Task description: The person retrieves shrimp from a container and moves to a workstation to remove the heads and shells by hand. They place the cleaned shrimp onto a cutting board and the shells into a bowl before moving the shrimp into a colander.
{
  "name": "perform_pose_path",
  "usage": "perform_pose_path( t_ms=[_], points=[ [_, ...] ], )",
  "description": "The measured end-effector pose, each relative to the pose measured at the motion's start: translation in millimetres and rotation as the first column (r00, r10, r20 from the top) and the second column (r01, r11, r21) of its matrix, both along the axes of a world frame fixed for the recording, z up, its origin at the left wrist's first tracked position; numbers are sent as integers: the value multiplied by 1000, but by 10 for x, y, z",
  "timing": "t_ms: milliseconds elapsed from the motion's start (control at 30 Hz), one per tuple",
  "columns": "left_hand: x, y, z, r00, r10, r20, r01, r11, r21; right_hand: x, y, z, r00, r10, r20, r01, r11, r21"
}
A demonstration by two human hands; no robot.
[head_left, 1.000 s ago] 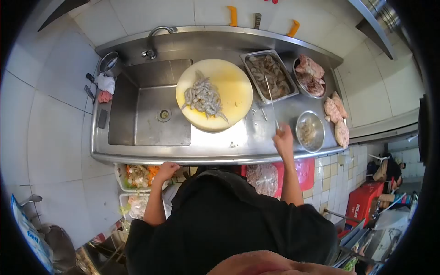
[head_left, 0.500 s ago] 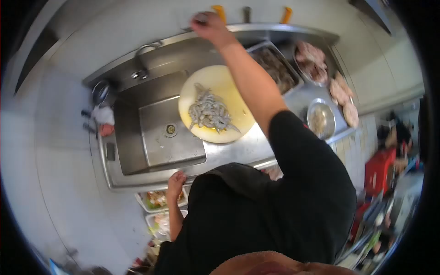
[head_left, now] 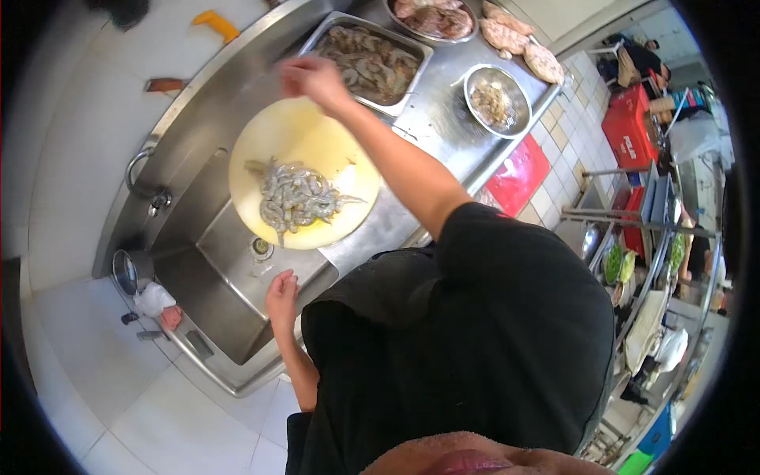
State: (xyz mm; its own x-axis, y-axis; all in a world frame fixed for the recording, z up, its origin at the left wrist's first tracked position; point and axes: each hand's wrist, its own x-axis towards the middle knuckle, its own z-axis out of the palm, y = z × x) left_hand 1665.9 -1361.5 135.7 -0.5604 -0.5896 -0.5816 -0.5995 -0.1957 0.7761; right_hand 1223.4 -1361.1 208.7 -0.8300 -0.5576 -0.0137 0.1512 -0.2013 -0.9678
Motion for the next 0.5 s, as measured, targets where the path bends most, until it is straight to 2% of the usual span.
perform_pose_path(
  t_ms=[33,67,133,233,333,367,400,433,467,500],
  points=[
    [-182,61,39,1000,-28,10,28,1000,6,-225,436,-328,974,-86,-208,132,967,217],
    [-362,131,39,997,-79,-25,78,997,-16,-295,886,-513,899,-229,-372,356,878,320],
    [-747,289,43,979,-178,-97,172,983,-67,-451,1583,-743,804,-144,-576,494,702,514],
    [-1450,524,69,906,-372,-201,338,923,-185,-556,2174,-885,618,52,-785,539,698,471],
    [-2286,753,280,831,-525,-183,452,830,-327,-615,2641,-1002,501,-68,-863,669,662,336],
    [-2608,847,411,803,-574,-162,482,784,-391,-567,2816,-982,463,-80,-883,724,609,324],
    [-2919,898,332,778,-596,-201,481,770,-419,-503,3008,-959,423,-92,-902,777,549,308],
    [-3248,972,243,749,-620,-234,448,734,-511,-452,3195,-980,416,-69,-907,810,482,334],
    [-3578,1044,210,717,-673,-183,460,654,-601,-407,3378,-1006,410,-42,-911,838,411,359],
    [-3896,1074,75,680,-729,-72,496,530,-687,-377,3551,-1049,483,-21,-875,809,394,437]
  ],
)
